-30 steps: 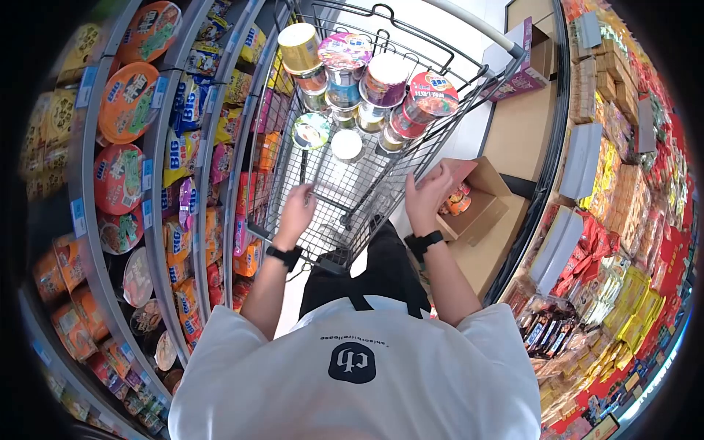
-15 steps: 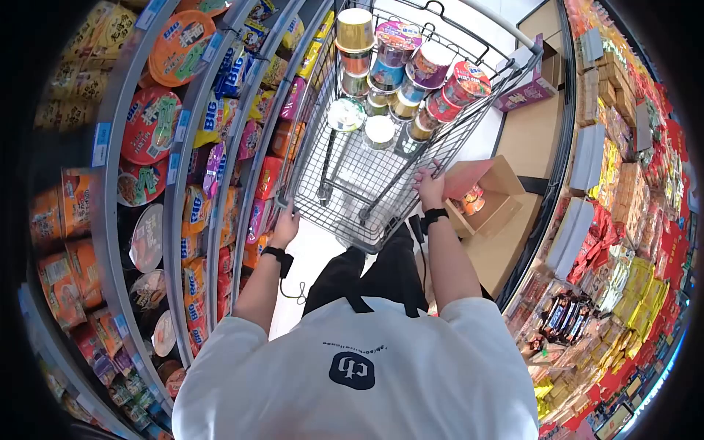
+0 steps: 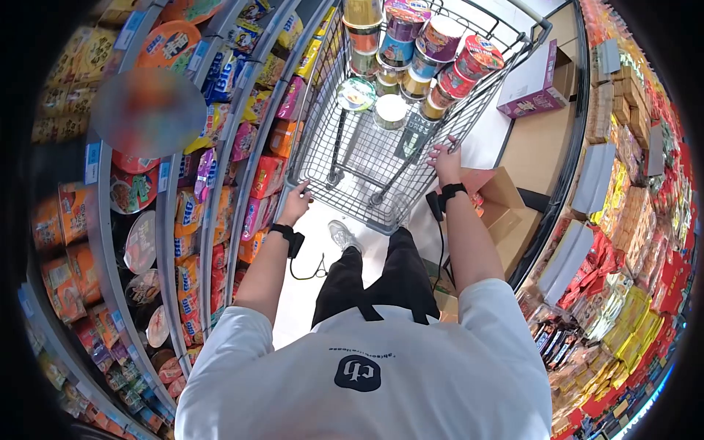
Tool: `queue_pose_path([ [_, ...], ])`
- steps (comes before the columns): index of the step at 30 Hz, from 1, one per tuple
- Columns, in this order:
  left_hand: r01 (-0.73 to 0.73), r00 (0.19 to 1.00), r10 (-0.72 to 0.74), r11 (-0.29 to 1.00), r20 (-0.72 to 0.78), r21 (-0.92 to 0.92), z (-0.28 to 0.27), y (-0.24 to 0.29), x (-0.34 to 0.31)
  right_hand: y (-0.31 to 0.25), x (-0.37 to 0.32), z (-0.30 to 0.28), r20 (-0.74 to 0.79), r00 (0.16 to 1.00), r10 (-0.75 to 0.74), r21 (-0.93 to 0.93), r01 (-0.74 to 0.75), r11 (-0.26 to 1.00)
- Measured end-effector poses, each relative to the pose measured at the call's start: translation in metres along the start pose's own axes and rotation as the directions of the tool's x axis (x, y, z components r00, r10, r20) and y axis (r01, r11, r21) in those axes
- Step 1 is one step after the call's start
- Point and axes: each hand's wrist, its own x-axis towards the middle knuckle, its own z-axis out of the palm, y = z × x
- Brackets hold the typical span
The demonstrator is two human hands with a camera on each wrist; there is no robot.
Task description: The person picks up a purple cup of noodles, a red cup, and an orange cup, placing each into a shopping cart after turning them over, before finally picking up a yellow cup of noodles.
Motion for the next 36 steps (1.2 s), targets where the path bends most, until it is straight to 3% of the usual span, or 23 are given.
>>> queue_pose_path([
  [3, 0.220, 0.972, -0.191, 0.945, 0.139, -0.240, 0.009, 0.030, 0.022, -0.015, 0.025, -0.004, 0.009, 1.000, -0.014, -0.076, 0.015, 0.997],
  [8, 0.269, 0.963, -0.261, 0.922, 0.065, -0.278, 0.032, 0.062, 0.053, -0.041, 0.059, -0.009, 0.034, 0.999, -0.039, -0.115, 0.042, 0.992],
  [10, 0.151, 0.988, -0.152, 0.984, -0.001, -0.093, 0.037, 0.072, 0.055, -0.049, 0.071, -0.012, 0.041, 0.998, -0.057, -0.075, 0.060, 0.995],
  [15, -0.017, 0.998, 0.016, 1.000, -0.058, -0.025, 0.057, 0.065, 0.075, -0.064, 0.092, -0.023, 0.081, 0.996, -0.023, -0.046, 0.027, 0.999],
  [16, -0.064, 0.997, 0.065, 0.998, 0.033, -0.022, 0.058, 0.062, 0.075, -0.062, 0.098, -0.026, 0.099, 0.995, -0.027, -0.029, 0.030, 0.999],
  [17, -0.431, 0.898, 0.440, 0.881, -0.002, 0.193, 0.068, 0.045, 0.077, -0.036, 0.128, -0.047, 0.243, 0.969, -0.049, 0.085, 0.029, 0.996],
  [18, -0.467, 0.872, 0.489, 0.835, -0.005, 0.293, 0.079, 0.037, 0.073, -0.011, 0.179, -0.070, 0.513, 0.858, -0.008, -0.172, 0.112, 0.979],
  [19, -0.340, 0.940, 0.301, 0.852, 0.159, 0.398, 0.081, 0.038, 0.066, -0.014, 0.177, -0.069, 0.448, 0.894, 0.008, -0.032, 0.007, 0.999],
  [20, -0.379, 0.924, 0.333, 0.864, 0.189, 0.333, 0.072, 0.065, 0.026, 0.021, 0.221, -0.089, 0.492, 0.833, -0.253, -0.208, 0.395, 0.895],
  [21, -0.321, 0.946, 0.297, 0.915, 0.133, 0.244, 0.063, 0.085, -0.012, -0.059, 0.130, -0.054, 0.295, 0.953, 0.063, -0.110, -0.032, 0.993],
  [22, -0.346, 0.938, 0.329, 0.905, 0.106, 0.249, 0.060, 0.074, -0.030, -0.061, 0.129, -0.051, 0.162, 0.986, 0.046, -0.043, -0.040, 0.998],
  [23, -0.298, 0.954, 0.287, 0.928, 0.084, 0.224, 0.049, 0.079, -0.032, -0.072, 0.134, -0.038, 0.280, 0.960, 0.024, -0.005, -0.024, 1.000],
  [24, -0.228, 0.970, 0.209, 0.958, 0.120, 0.176, 0.050, 0.067, -0.054, -0.080, 0.114, -0.054, 0.216, 0.976, 0.038, 0.017, -0.043, 0.999],
  [26, -0.235, 0.964, 0.254, 0.952, -0.077, 0.196, 0.042, 0.002, -0.093, -0.076, 0.133, -0.061, 0.204, 0.977, 0.058, -0.025, -0.054, 0.998],
  [27, -0.168, 0.966, 0.201, 0.966, -0.165, 0.195, 0.039, -0.033, -0.116, -0.075, 0.141, -0.064, 0.206, 0.975, 0.078, -0.022, -0.075, 0.997],
  [28, 0.037, 0.974, -0.011, 0.993, -0.228, 0.112, 0.028, -0.048, -0.155, -0.072, 0.148, -0.066, 0.102, 0.994, 0.044, -0.086, -0.035, 0.996],
  [29, 0.177, 0.939, -0.151, 0.983, -0.309, 0.057, 0.026, -0.079, -0.188, -0.050, 0.175, -0.084, -0.041, 0.976, -0.215, -0.475, 0.170, 0.863],
  [30, 0.271, 0.876, -0.233, 0.962, -0.422, 0.033, 0.031, -0.120, -0.222, -0.036, 0.198, -0.083, -0.070, 0.861, -0.503, -0.793, 0.257, 0.552],
  [31, 0.398, 0.809, -0.362, 0.917, -0.462, -0.021, 0.037, -0.150, -0.260, -0.079, 0.124, -0.059, -0.204, 0.890, -0.407, -0.786, 0.099, 0.610],
  [33, 0.583, 0.613, -0.633, 0.766, -0.473, -0.270, 0.069, -0.219, -0.330, -0.093, 0.055, -0.032, -0.233, 0.789, -0.569, -0.961, -0.095, 0.261],
  [34, 0.529, 0.845, -0.392, 0.714, -0.364, 0.459, 0.096, -0.282, -0.361, -0.082, 0.034, -0.035, 0.041, 0.682, -0.730, -0.989, 0.131, 0.067],
  [35, 0.608, 0.784, -0.588, 0.664, -0.198, 0.435, 0.109, -0.271, -0.397, -0.077, 0.019, -0.034, 0.241, 0.682, -0.690, -0.967, 0.227, -0.113],
  [36, 0.327, 0.887, -0.462, 0.644, 0.010, 0.692, 0.118, -0.250, -0.434, -0.062, 0.004, -0.036, 0.438, 0.603, -0.666, -0.891, 0.391, -0.231],
])
